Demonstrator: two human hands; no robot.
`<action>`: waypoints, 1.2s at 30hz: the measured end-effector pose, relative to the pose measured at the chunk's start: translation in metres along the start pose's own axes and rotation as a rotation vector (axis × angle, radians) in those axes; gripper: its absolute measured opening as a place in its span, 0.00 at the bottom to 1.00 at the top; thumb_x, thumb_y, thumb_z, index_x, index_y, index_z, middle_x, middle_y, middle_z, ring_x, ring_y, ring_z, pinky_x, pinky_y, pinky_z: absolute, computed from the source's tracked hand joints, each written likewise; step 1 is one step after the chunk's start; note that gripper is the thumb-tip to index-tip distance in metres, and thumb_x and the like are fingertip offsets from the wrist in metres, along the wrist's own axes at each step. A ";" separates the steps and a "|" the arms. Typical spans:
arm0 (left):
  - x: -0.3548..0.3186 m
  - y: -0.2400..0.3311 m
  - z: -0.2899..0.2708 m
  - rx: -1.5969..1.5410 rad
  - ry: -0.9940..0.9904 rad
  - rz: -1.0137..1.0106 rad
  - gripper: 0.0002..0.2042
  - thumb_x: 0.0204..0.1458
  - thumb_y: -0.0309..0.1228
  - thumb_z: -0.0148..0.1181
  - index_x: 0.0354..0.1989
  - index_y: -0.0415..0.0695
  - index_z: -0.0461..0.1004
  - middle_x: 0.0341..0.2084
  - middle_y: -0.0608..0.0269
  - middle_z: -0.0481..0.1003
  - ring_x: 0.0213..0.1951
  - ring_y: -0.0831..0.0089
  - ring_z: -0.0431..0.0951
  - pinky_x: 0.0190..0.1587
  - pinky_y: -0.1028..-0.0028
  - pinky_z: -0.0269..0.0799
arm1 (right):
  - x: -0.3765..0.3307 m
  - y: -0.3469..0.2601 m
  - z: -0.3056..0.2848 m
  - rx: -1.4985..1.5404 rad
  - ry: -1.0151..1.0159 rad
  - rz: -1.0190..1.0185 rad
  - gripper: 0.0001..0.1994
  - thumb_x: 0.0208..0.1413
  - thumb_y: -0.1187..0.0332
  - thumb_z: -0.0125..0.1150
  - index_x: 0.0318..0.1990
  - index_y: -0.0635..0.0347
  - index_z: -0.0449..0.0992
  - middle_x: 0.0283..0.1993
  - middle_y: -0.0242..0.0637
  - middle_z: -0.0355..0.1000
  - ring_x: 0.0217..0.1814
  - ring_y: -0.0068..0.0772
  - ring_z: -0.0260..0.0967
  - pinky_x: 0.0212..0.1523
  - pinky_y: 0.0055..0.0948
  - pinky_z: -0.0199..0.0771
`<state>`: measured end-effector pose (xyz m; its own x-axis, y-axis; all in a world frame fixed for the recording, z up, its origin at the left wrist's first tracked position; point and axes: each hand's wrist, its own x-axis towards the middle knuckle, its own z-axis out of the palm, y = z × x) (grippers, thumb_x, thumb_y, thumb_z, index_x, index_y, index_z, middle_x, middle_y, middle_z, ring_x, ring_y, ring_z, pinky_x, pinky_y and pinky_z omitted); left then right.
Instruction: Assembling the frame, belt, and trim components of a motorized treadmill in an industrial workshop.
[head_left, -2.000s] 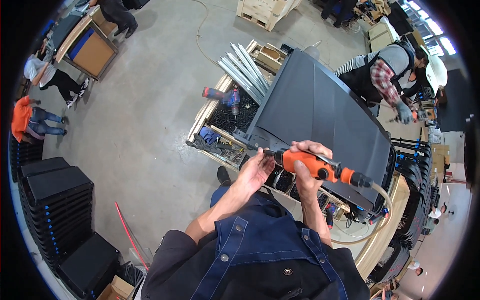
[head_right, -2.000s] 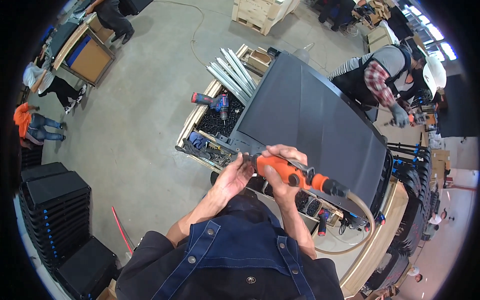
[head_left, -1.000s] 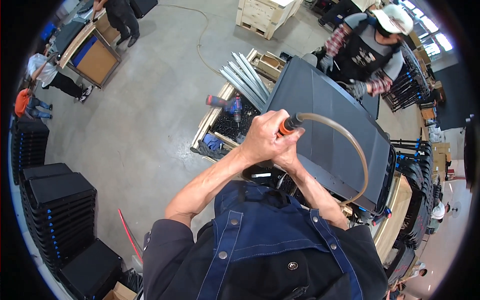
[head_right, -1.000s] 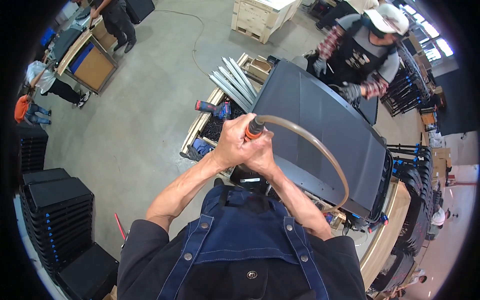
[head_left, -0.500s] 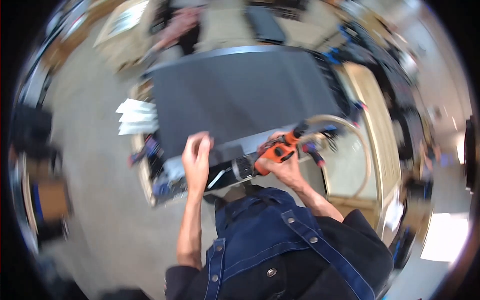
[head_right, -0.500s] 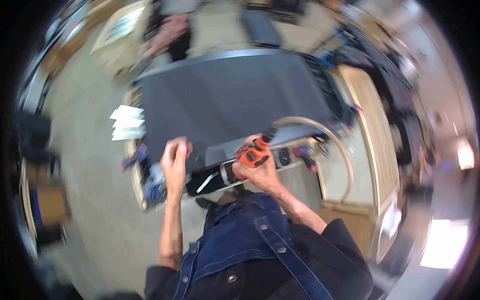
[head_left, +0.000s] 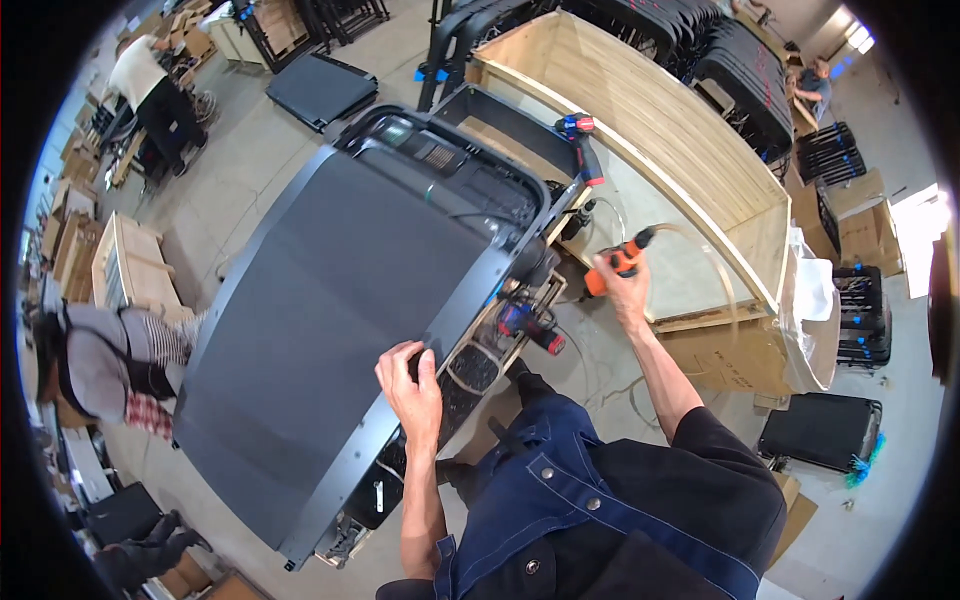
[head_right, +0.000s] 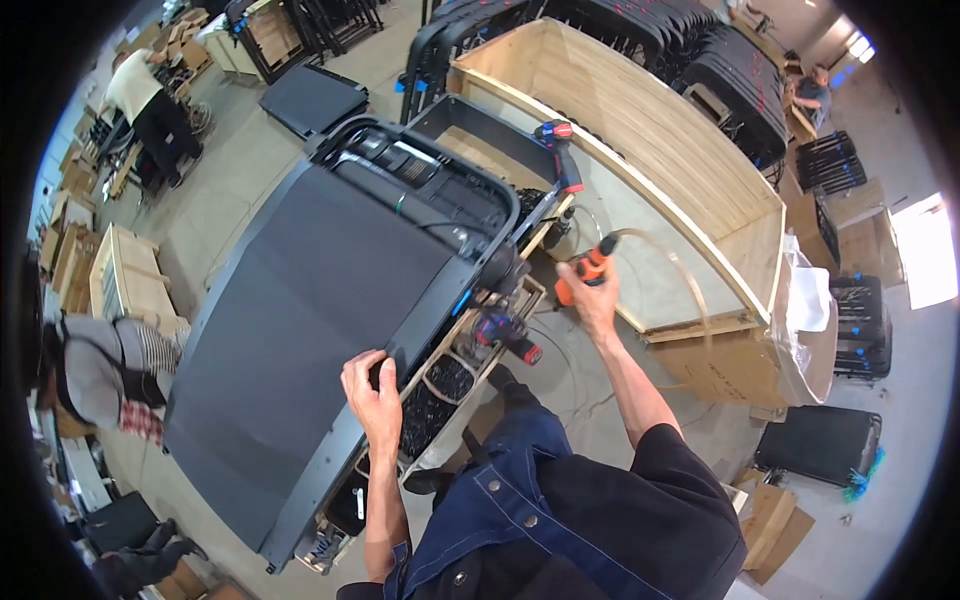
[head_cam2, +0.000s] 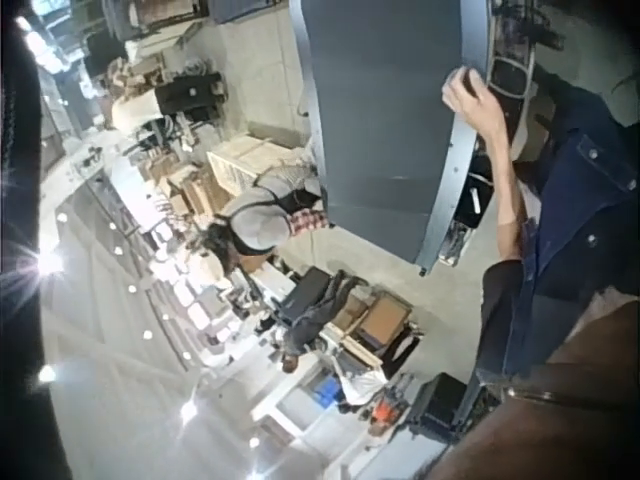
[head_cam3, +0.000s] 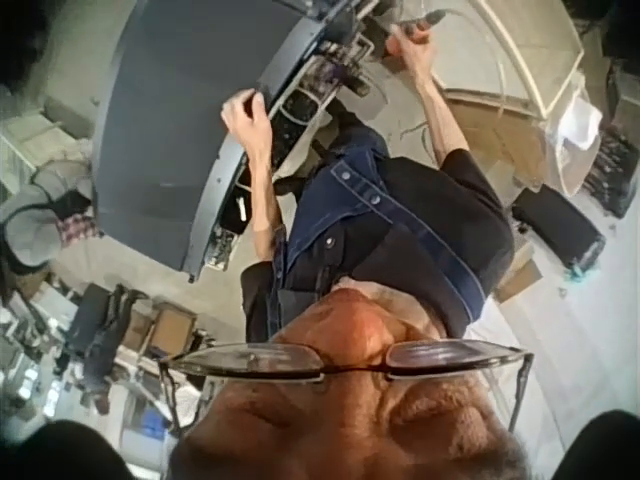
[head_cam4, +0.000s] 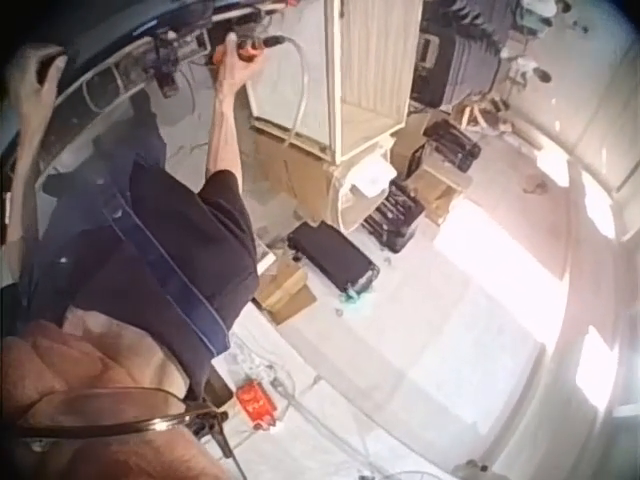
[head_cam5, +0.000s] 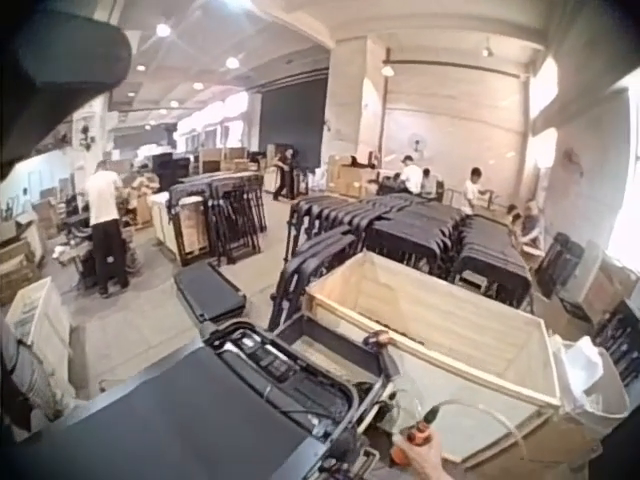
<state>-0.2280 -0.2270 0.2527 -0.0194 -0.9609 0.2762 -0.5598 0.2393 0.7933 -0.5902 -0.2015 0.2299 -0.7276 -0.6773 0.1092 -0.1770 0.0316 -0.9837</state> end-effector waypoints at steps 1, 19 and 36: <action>0.009 -0.002 0.020 0.056 0.030 0.030 0.08 0.56 0.29 0.64 0.43 0.42 0.77 0.44 0.58 0.76 0.51 0.56 0.73 0.56 0.59 0.65 | 0.024 0.027 0.002 -0.078 -0.013 -0.035 0.18 0.49 0.68 0.77 0.43 0.60 0.73 0.35 0.27 0.73 0.38 0.20 0.69 0.41 0.24 0.73; 0.026 0.017 0.096 0.516 0.190 0.084 0.05 0.56 0.28 0.63 0.38 0.43 0.77 0.40 0.57 0.77 0.47 0.57 0.75 0.52 0.59 0.67 | 0.084 0.230 0.017 -0.415 -0.394 0.017 0.27 0.48 0.65 0.67 0.59 0.59 0.72 0.52 0.52 0.76 0.54 0.57 0.74 0.56 0.46 0.74; 0.169 0.256 0.444 -0.196 -0.313 -0.130 0.06 0.54 0.25 0.66 0.39 0.38 0.78 0.36 0.54 0.78 0.40 0.61 0.78 0.46 0.67 0.73 | 0.516 0.269 -0.177 0.082 -0.232 0.681 0.18 0.62 0.64 0.60 0.55 0.65 0.74 0.40 0.40 0.78 0.38 0.32 0.79 0.37 0.28 0.81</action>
<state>-0.7419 -0.3904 0.2617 -0.2277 -0.9737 0.0118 -0.4060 0.1059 0.9077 -1.1310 -0.4122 0.0467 -0.4975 -0.6659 -0.5560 0.3222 0.4532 -0.8311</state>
